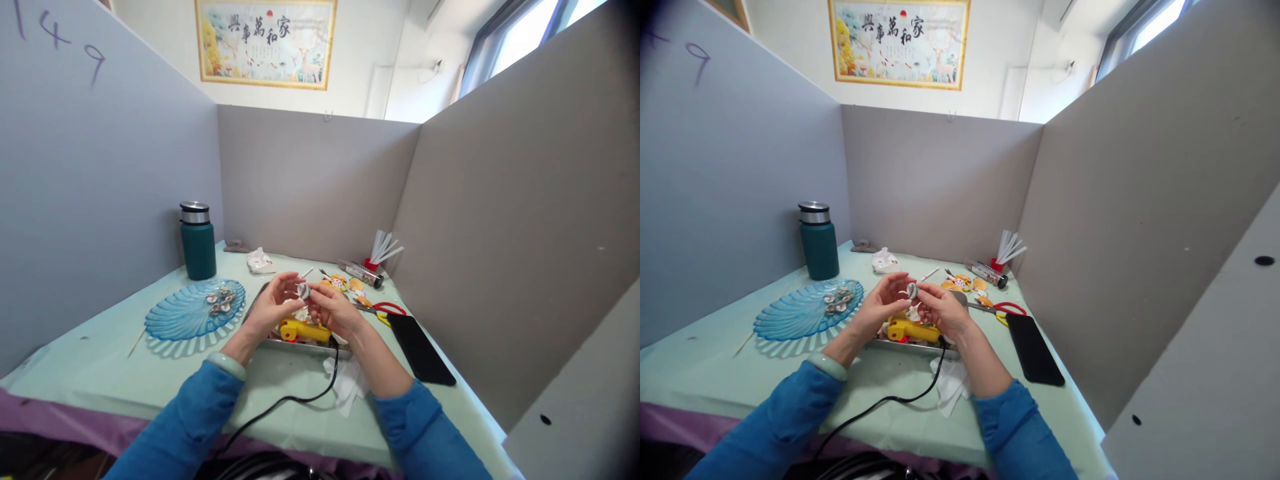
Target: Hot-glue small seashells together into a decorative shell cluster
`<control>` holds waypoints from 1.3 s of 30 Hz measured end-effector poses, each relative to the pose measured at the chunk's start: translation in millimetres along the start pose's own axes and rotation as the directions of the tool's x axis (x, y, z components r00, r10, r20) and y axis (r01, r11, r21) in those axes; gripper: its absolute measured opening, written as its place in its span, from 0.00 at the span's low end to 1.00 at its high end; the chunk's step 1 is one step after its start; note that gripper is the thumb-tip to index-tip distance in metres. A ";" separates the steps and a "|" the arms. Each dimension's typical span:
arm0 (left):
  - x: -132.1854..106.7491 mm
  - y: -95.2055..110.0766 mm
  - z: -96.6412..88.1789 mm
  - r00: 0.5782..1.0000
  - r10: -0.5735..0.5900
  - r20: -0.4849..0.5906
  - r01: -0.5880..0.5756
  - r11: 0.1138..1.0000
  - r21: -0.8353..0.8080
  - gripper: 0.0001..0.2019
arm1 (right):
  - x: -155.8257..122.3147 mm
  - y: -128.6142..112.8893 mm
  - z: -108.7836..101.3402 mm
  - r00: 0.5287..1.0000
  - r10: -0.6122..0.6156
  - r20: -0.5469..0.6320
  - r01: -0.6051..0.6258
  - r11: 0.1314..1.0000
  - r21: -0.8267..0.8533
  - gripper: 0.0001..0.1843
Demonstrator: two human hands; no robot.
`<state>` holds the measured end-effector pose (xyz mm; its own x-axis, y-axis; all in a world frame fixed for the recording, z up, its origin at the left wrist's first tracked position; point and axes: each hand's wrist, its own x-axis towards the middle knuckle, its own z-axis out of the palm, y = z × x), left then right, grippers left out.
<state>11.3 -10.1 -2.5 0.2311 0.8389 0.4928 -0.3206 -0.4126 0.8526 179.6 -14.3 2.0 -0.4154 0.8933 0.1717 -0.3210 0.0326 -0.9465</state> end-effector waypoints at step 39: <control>-0.8 -10.1 -7.4 0.983 0.004 0.184 -0.027 0.992 0.122 0.32 | 2.6 5.1 -0.4 0.714 -0.668 0.210 0.477 0.245 -0.844 0.08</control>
<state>7.5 -4.0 -12.8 0.3954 0.7575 0.5195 -0.2118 -0.4752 0.8540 177.2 -11.7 -2.5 -0.2613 0.5219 0.8120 0.4417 0.8127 -0.3801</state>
